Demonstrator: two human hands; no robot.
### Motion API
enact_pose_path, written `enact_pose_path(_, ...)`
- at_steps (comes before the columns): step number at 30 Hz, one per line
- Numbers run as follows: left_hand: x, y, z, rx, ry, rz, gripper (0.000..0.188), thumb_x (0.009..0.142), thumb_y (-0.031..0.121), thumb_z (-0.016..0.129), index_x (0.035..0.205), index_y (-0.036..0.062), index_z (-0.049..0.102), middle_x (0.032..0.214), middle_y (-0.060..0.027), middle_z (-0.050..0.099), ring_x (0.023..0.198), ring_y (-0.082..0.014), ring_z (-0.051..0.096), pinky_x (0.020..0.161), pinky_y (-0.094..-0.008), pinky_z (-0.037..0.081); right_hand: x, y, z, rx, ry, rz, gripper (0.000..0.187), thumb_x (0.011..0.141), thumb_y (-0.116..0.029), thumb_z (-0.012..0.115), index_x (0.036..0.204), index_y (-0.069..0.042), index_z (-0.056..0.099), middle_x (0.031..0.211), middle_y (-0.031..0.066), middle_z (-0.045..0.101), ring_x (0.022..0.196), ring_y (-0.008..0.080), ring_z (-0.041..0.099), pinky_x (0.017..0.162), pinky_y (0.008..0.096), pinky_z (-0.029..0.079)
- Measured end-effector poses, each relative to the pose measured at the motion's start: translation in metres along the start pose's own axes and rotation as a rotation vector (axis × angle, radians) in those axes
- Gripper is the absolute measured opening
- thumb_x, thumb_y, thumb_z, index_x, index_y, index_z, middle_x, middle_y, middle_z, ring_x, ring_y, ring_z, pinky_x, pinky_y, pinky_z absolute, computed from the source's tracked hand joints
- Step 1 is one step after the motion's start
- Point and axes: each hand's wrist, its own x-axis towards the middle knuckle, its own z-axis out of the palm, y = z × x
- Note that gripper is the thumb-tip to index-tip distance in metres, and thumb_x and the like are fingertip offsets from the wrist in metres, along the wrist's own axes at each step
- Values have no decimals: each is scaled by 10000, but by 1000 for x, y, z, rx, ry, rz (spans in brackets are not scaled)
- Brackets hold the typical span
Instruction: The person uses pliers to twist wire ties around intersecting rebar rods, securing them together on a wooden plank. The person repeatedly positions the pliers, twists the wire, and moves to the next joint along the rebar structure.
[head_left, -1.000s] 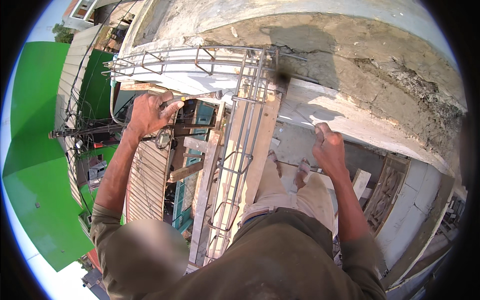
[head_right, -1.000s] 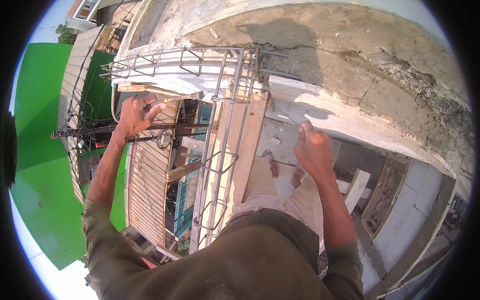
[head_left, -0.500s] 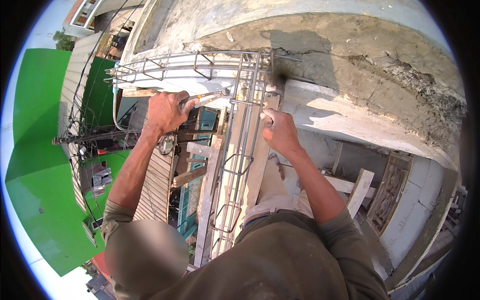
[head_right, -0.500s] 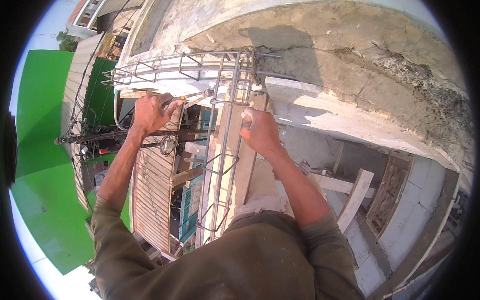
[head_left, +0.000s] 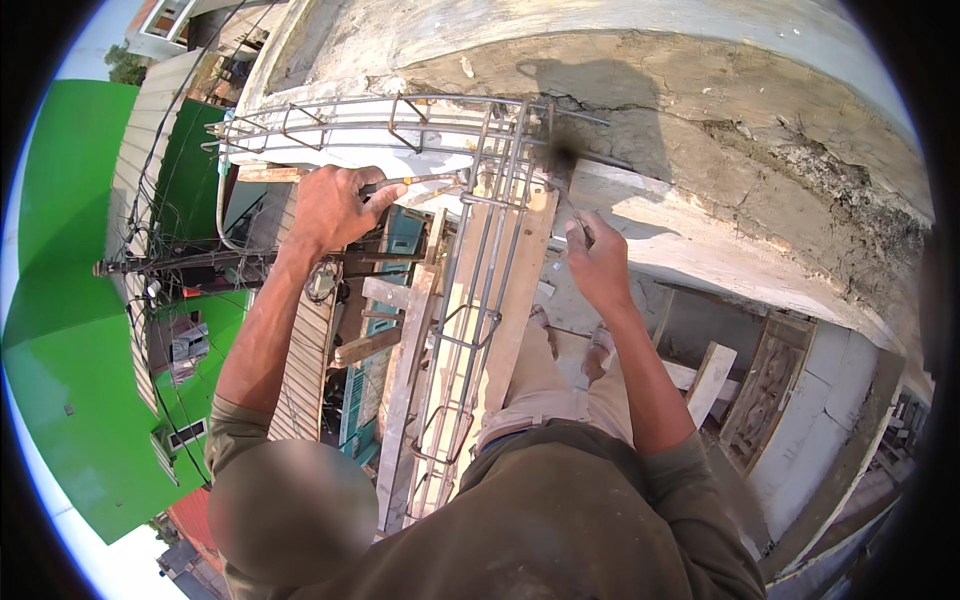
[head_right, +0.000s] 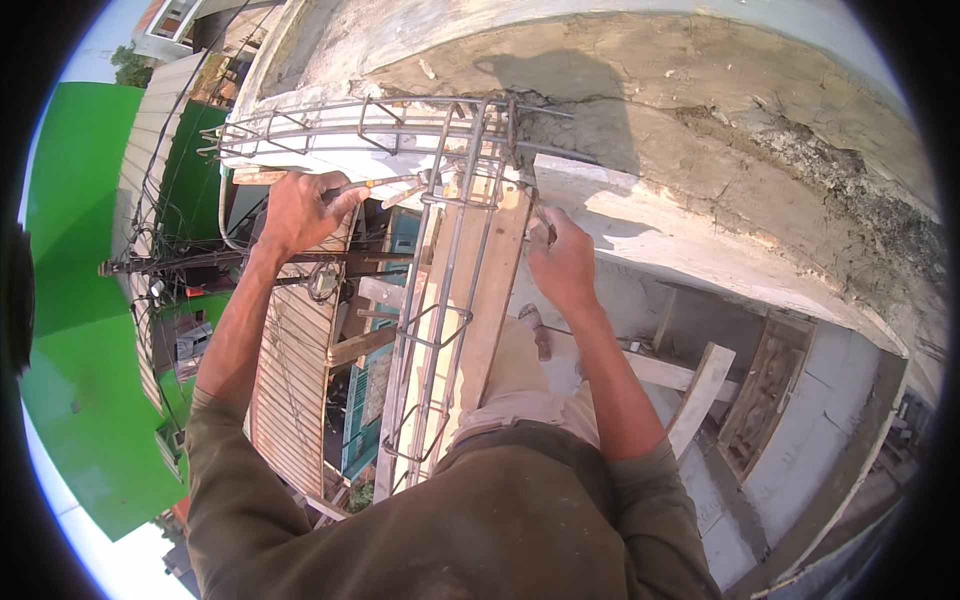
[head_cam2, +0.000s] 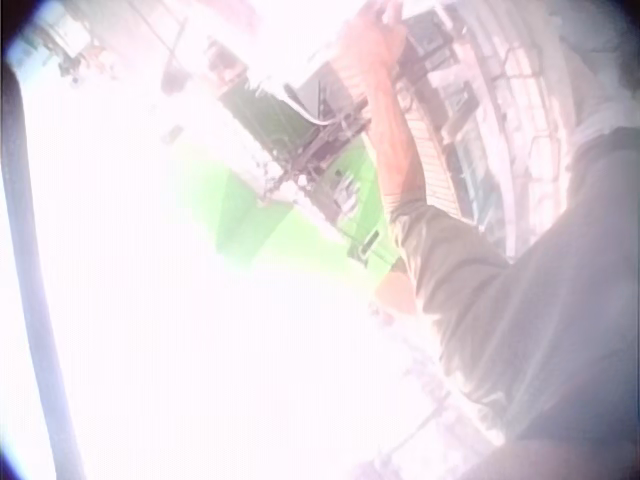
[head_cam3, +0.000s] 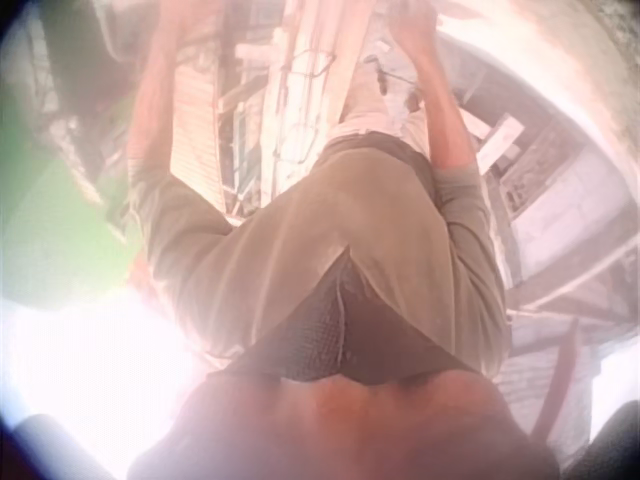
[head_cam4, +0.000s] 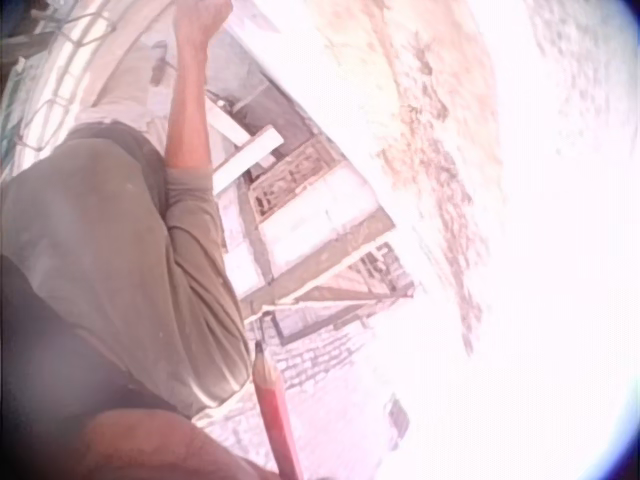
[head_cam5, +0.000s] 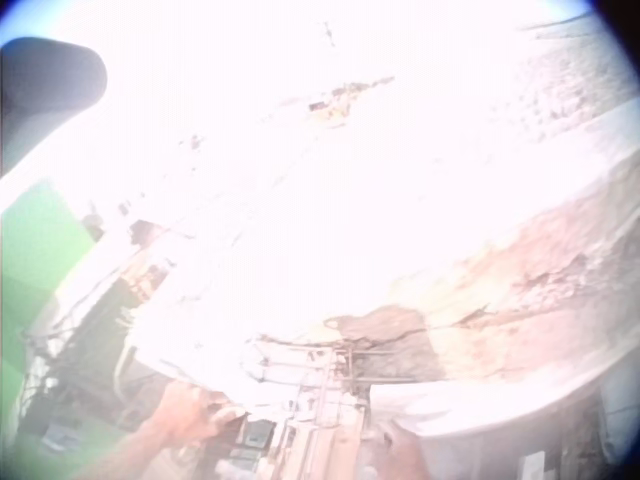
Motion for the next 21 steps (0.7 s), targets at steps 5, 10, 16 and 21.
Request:
enact_pose_path(5, 4, 12, 7, -46, 13, 34, 603, 979, 660, 657, 1070, 96, 850, 697, -201, 734, 716, -379, 755, 722, -484, 597, 9, -23, 13, -48, -6, -90, 359, 1003, -193, 647, 1307, -16, 716, 910, 200, 752, 809, 360, 722, 794, 456, 551)
enact_pose_path(10, 12, 32, 18, -113, -48, -15, 586, 978, 643, 669, 1083, 95, 847, 694, -195, 730, 740, -383, 755, 743, -485, 594, 26, -23, 28, -70, 93, -265, 322, 1025, -156, 649, 1318, -61, 742, 846, 181, 752, 712, 229, 735, 688, 385, 550)
enact_pose_path(16, 9, 40, 57, -253, 60, -37, 422, 1008, 531, 693, 1035, 135, 833, 687, -166, 708, 696, -386, 713, 690, -476, 551, 26, -27, 17, -148, 95, -171, 270, 1040, -193, 641, 1190, -10, 771, 825, 151, 743, 765, 234, 705, 750, 395, 538)
enact_pose_path(21, 8, 48, 79, -455, 27, 38, 330, 1041, 394, 676, 1113, 93, 790, 857, -201, 748, 834, -423, 717, 776, -483, 556, -3, -42, -19, 133, 122, -81, 232, 1028, -146, 613, 1066, 28, 761, 677, 133, 634, 630, 179, 596, 658, 364, 488)
